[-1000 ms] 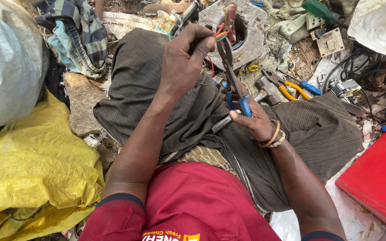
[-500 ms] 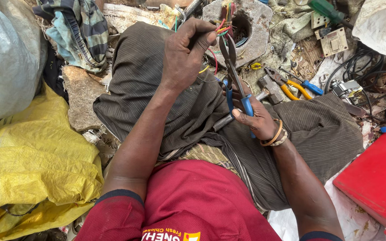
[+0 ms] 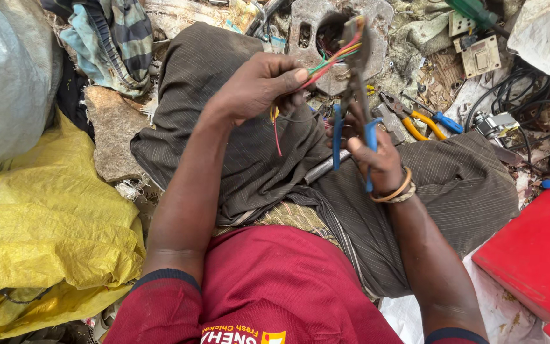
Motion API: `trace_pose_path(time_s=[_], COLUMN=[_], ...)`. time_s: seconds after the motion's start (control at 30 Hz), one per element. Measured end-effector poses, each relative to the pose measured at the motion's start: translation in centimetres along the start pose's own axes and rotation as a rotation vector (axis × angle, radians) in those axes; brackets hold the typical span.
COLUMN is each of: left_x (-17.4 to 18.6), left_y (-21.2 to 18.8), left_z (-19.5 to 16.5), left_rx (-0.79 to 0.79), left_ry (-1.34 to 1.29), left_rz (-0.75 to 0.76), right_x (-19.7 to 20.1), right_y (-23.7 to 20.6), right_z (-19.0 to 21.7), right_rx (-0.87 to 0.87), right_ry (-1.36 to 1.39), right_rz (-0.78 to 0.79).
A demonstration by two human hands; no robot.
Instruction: The person disassembles a small electric motor using a screwdriver, hammer, and pliers. They remove the rotor, strike the stator housing with a hammer, and strip wires from the motor assembly.
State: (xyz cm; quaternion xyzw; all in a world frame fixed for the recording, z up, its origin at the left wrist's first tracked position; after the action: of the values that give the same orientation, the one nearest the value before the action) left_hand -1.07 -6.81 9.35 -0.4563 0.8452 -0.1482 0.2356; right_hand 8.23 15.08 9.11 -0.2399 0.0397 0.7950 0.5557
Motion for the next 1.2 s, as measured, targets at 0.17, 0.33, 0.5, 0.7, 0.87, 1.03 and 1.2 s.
trace_pose_path(time_s=[0.17,0.33,0.5,0.7,0.87,1.03,1.2], left_x=[-0.3,-2.2,-3.9,-4.5,-4.0,-3.8,-3.5], left_y=[-0.5,0.8,1.3,2.2,2.6,2.7,2.7], left_z=[0.7,1.6,1.6,1.9,2.7,2.7,2.9], left_rx=[0.065,0.084,0.064,0.063,0.06,0.04,0.044], left_ry=[-0.297,-0.548,-0.586,-0.734,-0.795,-0.835,-0.829], left_rz=[0.082,0.053,0.105,0.165,0.139,0.162,0.14], right_x=[1.6,3.1,3.9,3.9,3.4,3.6,4.0], right_y=[0.3,0.5,0.1,0.3,0.4,0.3,0.3], right_z=[0.7,0.6,0.1,-0.1,-0.1,-0.4,-0.8], right_rx=[0.025,0.041,0.019,-0.013,-0.041,-0.061,-0.068], right_ry=[0.2,0.32,0.351,0.306,0.305,0.311,0.315], right_rz=[-0.12,-0.162,-0.18,-0.191,-0.168,-0.182,-0.179])
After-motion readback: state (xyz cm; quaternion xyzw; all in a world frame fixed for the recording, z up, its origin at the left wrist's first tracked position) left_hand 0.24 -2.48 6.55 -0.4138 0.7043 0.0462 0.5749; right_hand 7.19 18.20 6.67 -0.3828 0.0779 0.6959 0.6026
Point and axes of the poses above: each hand's wrist, its own y-axis towards the middle knuckle, its own x-axis out of the back of the hand, z = x × y, the point moved 6 cm from there along y, towards the middle knuckle, and after that the axes turned 7 degrees about x, right-handed, at the moved point
